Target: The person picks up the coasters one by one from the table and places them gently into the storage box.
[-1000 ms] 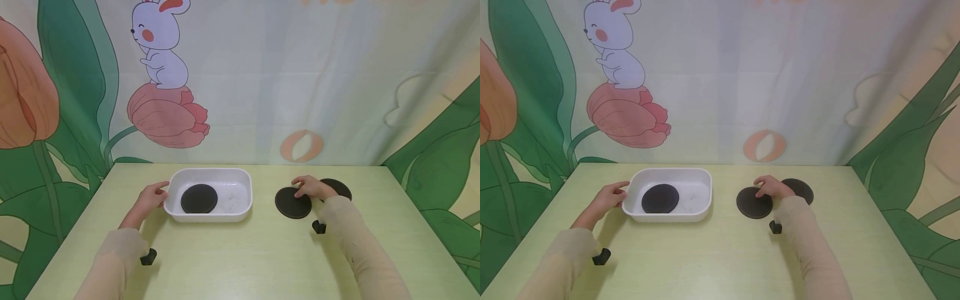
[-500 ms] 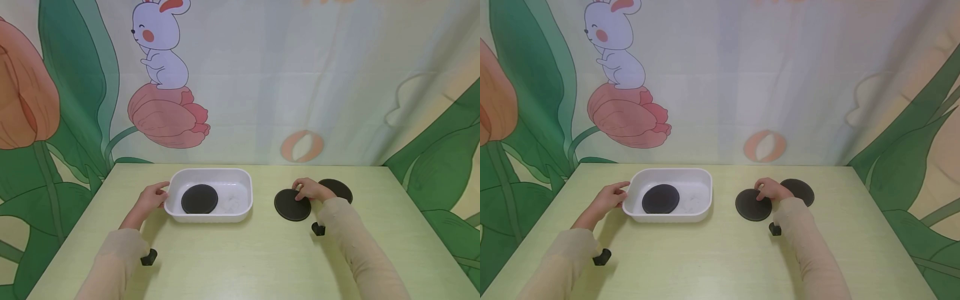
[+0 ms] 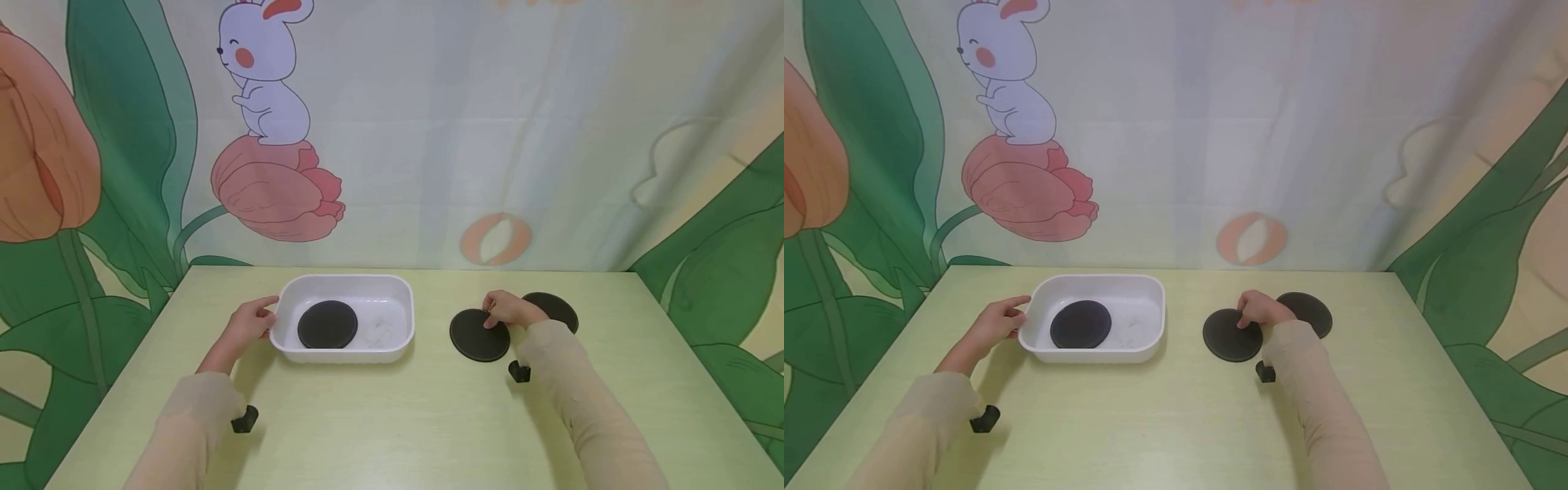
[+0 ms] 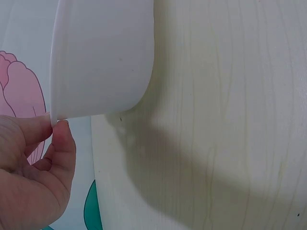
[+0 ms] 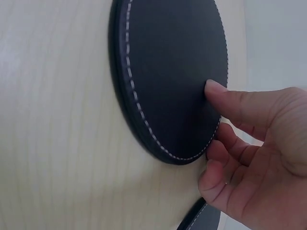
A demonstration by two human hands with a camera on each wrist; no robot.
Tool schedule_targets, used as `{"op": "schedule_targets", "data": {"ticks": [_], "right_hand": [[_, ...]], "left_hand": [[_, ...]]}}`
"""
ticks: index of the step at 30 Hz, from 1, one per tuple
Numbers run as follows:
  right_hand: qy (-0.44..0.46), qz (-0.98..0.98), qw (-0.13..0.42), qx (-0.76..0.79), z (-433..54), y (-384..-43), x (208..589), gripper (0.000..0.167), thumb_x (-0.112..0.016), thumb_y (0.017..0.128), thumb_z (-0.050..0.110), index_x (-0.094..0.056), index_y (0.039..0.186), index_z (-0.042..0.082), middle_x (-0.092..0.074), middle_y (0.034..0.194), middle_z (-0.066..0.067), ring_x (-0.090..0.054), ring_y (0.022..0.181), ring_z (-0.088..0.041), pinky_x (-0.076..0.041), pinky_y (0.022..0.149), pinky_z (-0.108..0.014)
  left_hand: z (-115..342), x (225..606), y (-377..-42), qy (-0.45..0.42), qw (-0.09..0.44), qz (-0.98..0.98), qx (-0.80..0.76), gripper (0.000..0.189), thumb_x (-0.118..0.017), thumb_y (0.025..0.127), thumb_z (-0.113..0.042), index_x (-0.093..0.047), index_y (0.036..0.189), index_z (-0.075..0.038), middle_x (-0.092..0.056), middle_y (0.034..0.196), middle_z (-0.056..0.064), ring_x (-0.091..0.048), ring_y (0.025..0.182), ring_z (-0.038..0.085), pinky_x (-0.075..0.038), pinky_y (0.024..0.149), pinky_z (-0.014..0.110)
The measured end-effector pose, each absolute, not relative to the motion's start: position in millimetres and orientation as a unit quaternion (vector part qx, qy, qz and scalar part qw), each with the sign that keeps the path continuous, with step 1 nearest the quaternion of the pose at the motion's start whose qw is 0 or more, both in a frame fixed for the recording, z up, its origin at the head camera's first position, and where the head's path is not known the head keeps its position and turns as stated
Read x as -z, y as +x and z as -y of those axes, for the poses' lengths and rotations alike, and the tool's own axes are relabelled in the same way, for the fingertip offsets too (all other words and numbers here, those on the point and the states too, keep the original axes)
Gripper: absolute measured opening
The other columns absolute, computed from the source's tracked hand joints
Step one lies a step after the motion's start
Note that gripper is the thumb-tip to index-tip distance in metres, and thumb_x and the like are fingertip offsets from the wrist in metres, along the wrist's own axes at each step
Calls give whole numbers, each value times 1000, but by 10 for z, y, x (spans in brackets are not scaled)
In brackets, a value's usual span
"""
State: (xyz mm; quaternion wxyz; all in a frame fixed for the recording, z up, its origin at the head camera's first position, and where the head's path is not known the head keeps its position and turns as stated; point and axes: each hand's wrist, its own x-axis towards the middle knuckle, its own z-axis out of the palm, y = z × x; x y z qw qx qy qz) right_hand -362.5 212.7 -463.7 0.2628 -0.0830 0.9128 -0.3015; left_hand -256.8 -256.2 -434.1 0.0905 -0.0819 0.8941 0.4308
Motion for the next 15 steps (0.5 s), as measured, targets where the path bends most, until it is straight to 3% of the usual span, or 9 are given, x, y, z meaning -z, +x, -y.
{"op": "schedule_targets", "data": {"ticks": [15], "right_hand": [[-98,-903,285,306,-2172,-3584,4569,23,-59,79,2,-42,94,-1,-41,75,-5,-22,41,-8,-26,44,-22]], "left_hand": [[2541,4318,-2554,-81,95,-898,-423,47,-44,91,-6,-31,136,-2,-49,115,26,-51,90,24,-50,69,25]]}}
